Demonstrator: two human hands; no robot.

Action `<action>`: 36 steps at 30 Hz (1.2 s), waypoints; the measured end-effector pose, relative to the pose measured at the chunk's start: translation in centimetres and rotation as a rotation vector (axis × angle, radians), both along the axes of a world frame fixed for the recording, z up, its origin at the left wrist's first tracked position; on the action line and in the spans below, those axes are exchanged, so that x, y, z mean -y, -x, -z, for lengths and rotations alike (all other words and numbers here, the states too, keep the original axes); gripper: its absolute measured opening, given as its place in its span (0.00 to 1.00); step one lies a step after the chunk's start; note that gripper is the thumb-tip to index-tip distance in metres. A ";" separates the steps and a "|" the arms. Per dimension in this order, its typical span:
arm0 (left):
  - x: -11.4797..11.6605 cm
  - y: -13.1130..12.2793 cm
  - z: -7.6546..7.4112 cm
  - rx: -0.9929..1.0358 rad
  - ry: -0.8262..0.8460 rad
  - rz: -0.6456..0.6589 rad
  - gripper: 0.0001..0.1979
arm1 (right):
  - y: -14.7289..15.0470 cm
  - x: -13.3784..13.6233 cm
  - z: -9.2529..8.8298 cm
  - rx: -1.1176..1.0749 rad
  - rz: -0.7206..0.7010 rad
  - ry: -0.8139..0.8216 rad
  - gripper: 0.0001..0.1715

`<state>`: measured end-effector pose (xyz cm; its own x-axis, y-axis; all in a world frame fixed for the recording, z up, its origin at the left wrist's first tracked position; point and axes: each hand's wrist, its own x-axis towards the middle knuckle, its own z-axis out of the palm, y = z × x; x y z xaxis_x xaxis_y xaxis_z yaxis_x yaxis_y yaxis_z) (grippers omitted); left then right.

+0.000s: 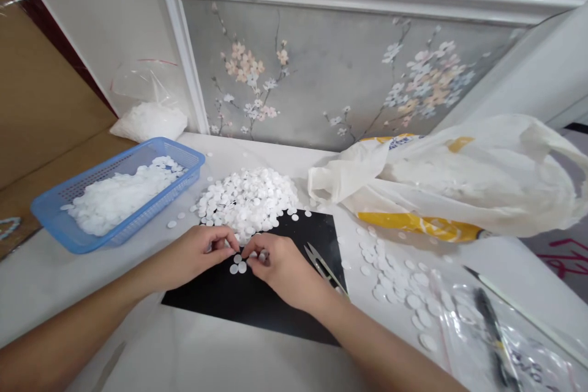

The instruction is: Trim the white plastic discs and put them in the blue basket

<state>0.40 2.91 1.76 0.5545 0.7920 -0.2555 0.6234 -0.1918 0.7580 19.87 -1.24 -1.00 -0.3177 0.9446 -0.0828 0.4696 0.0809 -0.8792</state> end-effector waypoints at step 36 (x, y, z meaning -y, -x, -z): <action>1.2 -1.0 0.4 -0.065 -0.238 0.081 0.11 | -2.8 -0.6 -1.0 0.173 -0.243 -0.104 0.08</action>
